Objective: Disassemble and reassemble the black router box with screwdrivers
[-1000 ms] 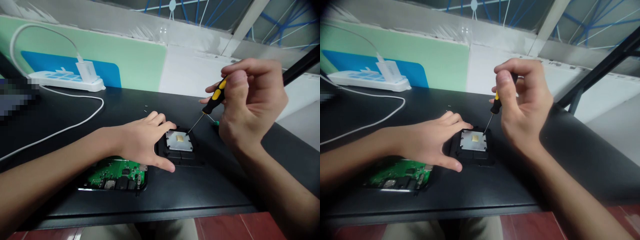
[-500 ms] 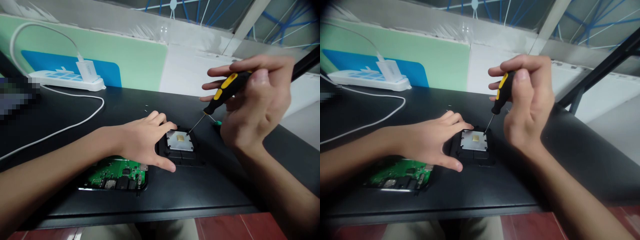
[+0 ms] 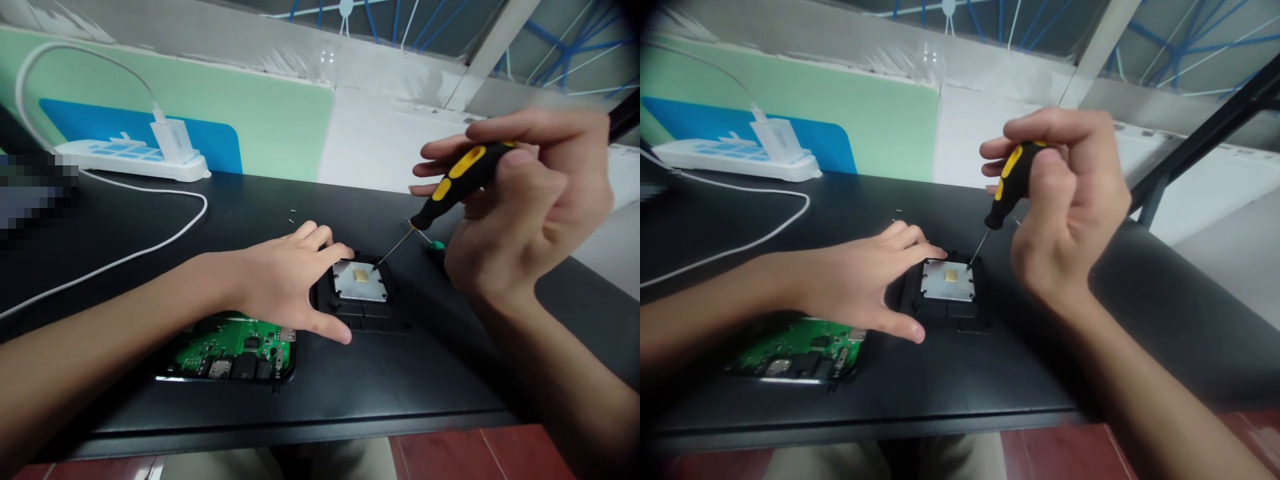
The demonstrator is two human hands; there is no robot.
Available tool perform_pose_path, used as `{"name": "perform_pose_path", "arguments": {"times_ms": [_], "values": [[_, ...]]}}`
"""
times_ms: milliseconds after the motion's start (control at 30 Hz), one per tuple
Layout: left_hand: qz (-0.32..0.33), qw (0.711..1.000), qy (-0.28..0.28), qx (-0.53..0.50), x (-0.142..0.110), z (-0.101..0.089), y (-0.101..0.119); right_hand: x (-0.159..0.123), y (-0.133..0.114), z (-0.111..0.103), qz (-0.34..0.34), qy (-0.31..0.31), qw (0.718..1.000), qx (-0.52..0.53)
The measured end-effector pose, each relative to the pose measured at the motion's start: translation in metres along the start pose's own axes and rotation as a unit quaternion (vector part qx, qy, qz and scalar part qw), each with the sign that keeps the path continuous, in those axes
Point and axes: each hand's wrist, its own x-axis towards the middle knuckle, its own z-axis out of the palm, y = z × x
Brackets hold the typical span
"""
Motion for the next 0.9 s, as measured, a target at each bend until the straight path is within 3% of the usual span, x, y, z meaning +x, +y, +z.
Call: {"name": "perform_pose_path", "arguments": {"times_ms": [100,300,500,767,900], "values": [[0.006,1.000,0.003,0.000,0.000,0.001,-0.001,-0.001,0.001,0.002,0.012,0.017,1.000,0.010],[0.001,1.000,0.003,0.001,0.001,0.002,-0.001,0.003,0.009,-0.008,-0.054,-0.009,0.992,-0.113],[0.002,1.000,0.004,0.000,0.001,0.002,-0.001,0.005,0.008,-0.013,-0.076,-0.023,0.985,-0.151],[0.003,1.000,0.002,-0.002,0.001,0.002,-0.002,0.003,0.002,-0.007,-0.013,-0.067,0.997,-0.046],[0.007,1.000,0.002,0.002,0.001,0.002,-0.003,0.001,0.001,-0.002,0.025,-0.027,0.999,-0.006]]}}
